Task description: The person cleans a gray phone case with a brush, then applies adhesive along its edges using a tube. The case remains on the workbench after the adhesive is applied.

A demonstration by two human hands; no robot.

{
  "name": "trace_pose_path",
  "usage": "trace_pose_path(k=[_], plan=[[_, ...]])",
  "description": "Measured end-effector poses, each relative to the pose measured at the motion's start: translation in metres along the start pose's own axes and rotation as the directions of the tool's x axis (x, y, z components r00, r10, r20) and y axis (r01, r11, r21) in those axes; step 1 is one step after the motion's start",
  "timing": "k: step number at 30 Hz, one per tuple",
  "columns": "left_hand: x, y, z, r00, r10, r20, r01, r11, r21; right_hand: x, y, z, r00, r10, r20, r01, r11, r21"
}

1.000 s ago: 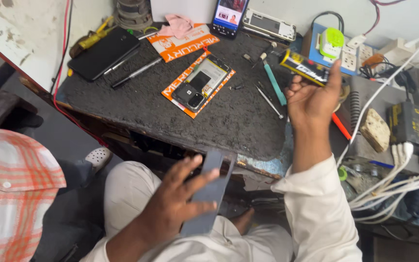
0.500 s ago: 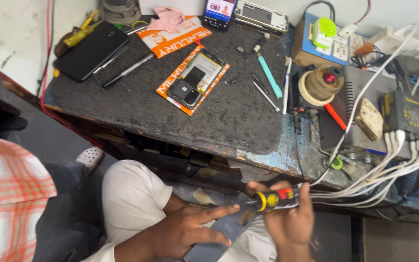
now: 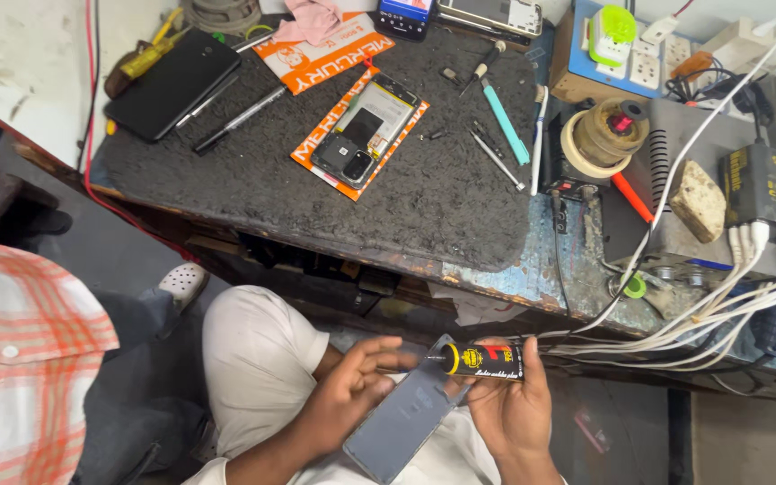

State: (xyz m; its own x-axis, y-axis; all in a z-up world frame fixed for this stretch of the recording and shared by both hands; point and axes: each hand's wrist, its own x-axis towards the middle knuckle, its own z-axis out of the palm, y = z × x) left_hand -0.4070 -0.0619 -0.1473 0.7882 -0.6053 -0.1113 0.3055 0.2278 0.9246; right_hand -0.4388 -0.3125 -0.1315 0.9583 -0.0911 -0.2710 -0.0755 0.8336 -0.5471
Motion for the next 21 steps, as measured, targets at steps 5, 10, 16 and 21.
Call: trace_pose_path(k=[5, 10, 16, 21], plan=[[0.005, 0.002, -0.007, 0.897, -0.26, 0.358, 0.426, 0.728, -0.537, 0.003, -0.001, 0.013, 0.993, -0.008, 0.116, 0.012, 0.999, -0.038], [0.006, 0.007, -0.006, 0.776, -0.118, 0.62, 0.557, 0.591, -0.584, 0.001, 0.001, 0.009, 0.997, 0.004, 0.076, -0.003, 1.0, -0.011], [0.011, 0.004, 0.0, 0.797, -0.096, 0.596, 0.48, 0.701, -0.528, 0.001, -0.006, -0.002, 0.981, -0.14, -0.134, 0.135, 0.99, -0.043], [0.018, 0.003, 0.012, 0.863, -0.14, 0.485, 0.455, 0.633, -0.627, -0.002, -0.026, -0.007, 0.966, -0.227, -0.124, 0.234, 0.971, 0.04]])
